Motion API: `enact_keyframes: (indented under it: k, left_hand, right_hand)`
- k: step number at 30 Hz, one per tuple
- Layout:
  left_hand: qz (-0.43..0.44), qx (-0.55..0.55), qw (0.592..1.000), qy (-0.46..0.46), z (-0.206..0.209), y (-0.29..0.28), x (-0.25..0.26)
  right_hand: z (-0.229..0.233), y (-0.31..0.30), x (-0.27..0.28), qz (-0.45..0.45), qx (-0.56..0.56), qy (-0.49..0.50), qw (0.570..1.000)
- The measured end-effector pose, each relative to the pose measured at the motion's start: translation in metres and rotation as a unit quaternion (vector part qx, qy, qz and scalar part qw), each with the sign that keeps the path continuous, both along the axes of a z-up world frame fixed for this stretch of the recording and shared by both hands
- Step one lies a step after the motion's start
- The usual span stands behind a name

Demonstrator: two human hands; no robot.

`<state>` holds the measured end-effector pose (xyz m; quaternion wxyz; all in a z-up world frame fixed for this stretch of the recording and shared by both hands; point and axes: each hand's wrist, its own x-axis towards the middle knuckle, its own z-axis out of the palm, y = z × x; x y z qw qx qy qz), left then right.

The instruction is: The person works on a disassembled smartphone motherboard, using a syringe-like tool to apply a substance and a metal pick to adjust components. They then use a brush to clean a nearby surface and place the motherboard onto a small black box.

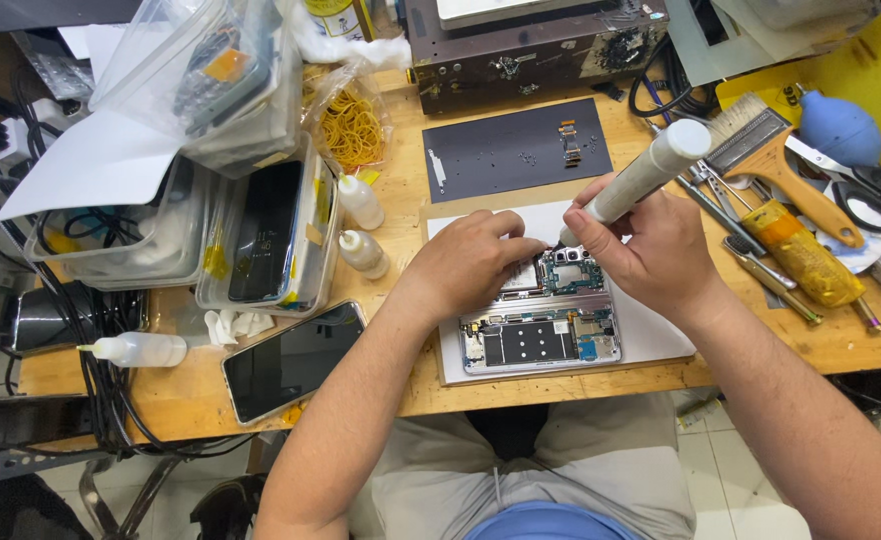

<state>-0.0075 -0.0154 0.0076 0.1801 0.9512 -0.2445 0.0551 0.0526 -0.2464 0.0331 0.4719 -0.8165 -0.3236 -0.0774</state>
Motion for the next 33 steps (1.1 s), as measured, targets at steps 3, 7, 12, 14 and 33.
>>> enact_keyframes:
  k: [3, 7, 12, 14, 33]
  left_hand:
    - [-0.001, -0.002, 1.0, 0.001, -0.002, 0.001, 0.001]
    - [0.0, -0.003, 1.0, 0.0, 0.0, 0.0, 0.0]
    - [0.0, -0.002, 1.0, 0.002, -0.001, 0.0, 0.001]
    - [0.0, -0.001, 1.0, 0.0, -0.001, 0.0, 0.001]
    - [-0.008, 0.002, 1.0, -0.022, -0.014, 0.001, 0.002]
  right_hand:
    - [0.003, 0.001, -0.001, -0.001, 0.001, 0.002, 1.0]
    - [0.003, 0.0, -0.001, 0.002, -0.001, -0.001, 1.0]
    - [0.014, 0.004, 0.001, 0.045, -0.009, 0.005, 0.999]
    - [0.017, 0.007, 0.002, 0.048, -0.015, -0.002, 0.999]
    - [0.011, 0.009, 0.0, 0.082, 0.003, -0.02, 0.996]
